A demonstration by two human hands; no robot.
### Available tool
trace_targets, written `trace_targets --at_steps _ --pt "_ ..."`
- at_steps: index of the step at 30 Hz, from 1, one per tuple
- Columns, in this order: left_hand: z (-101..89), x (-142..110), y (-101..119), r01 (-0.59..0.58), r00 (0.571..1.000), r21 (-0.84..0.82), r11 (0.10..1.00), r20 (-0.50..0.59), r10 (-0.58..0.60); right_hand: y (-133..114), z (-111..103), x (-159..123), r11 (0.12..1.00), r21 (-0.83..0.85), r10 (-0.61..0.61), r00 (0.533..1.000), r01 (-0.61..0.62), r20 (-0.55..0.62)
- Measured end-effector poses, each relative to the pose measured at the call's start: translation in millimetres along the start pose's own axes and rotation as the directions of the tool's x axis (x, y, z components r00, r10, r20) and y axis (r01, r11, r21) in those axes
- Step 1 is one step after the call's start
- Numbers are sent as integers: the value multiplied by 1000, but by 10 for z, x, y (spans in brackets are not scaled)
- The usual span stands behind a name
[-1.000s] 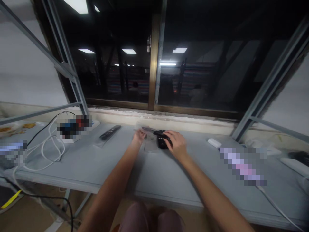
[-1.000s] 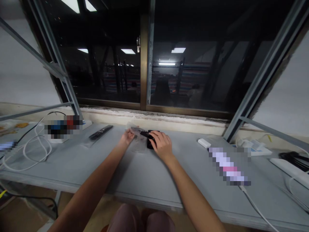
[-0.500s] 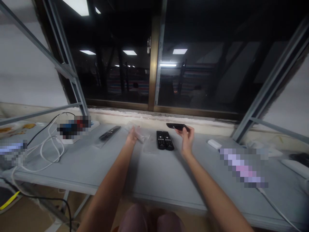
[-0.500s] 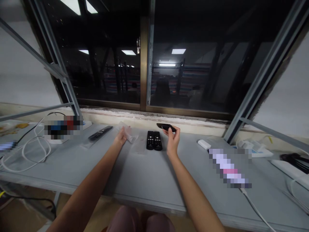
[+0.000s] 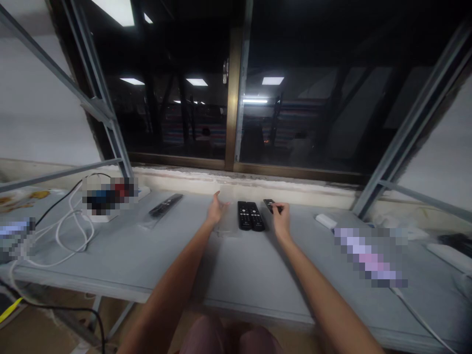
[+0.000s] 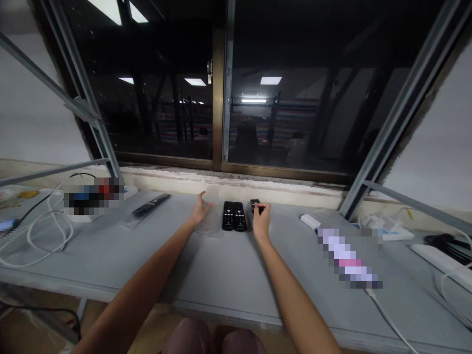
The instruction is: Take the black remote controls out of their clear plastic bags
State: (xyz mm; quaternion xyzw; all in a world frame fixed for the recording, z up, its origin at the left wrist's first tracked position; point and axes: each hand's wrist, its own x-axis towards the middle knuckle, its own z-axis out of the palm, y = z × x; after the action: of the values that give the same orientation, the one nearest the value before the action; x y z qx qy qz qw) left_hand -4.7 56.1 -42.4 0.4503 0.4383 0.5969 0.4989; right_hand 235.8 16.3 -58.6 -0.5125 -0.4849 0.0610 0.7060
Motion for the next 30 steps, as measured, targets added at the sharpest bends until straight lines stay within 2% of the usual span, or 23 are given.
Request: trace_targets --at_steps 1,3,5,7,9,11,13,15,18,20,21,22,24,26,28,30 --pt "32 -50 10 -88 995 133 987 -30 93 43 15 -5 998 -36 -42 999 43 9" --pt "74 -126 42 -251 960 352 902 -29 279 124 38 -10 980 -136 -138 989 143 46" --pt "93 -162 76 -322 939 434 842 29 344 191 53 -15 953 -219 -193 977 208 86" --pt "99 -171 96 -310 950 457 834 115 290 246 64 -27 939 -260 -202 973 225 112" --pt "104 -176 88 -235 967 454 859 200 159 292 74 -47 930 -290 -194 972 224 130" --pt "114 -193 56 -143 965 446 884 260 25 334 82 -72 919 -324 -182 970 226 160" --pt "128 -220 11 -78 956 414 907 288 -49 369 84 -93 906 -357 -163 966 228 203" --pt "136 -240 -30 -53 952 347 936 301 -57 387 79 -106 891 -395 -130 958 225 254" --pt "130 -243 -61 -113 939 345 932 343 -13 343 55 -112 863 -465 -43 946 198 323" --pt "119 -242 -49 -196 925 492 848 379 -6 243 24 -114 845 -507 20 937 171 350" --pt "114 -246 -32 -237 915 589 773 402 -26 169 4 -115 824 -545 68 928 155 367" --pt "111 -254 -9 -277 901 684 675 429 -65 84 -20 -117 795 -589 121 915 143 385" --pt "111 -281 44 -360 864 823 439 472 -177 -107 -69 -122 678 -721 278 858 143 432" --pt "114 -310 88 -422 831 872 247 481 -280 -287 -113 -129 592 -786 379 798 179 468" --pt "116 -323 109 -443 823 879 178 477 -308 -420 -140 -136 561 -802 415 768 206 488" --pt "108 -307 114 -443 827 871 211 488 -280 -494 -151 -145 551 -805 416 764 220 494"
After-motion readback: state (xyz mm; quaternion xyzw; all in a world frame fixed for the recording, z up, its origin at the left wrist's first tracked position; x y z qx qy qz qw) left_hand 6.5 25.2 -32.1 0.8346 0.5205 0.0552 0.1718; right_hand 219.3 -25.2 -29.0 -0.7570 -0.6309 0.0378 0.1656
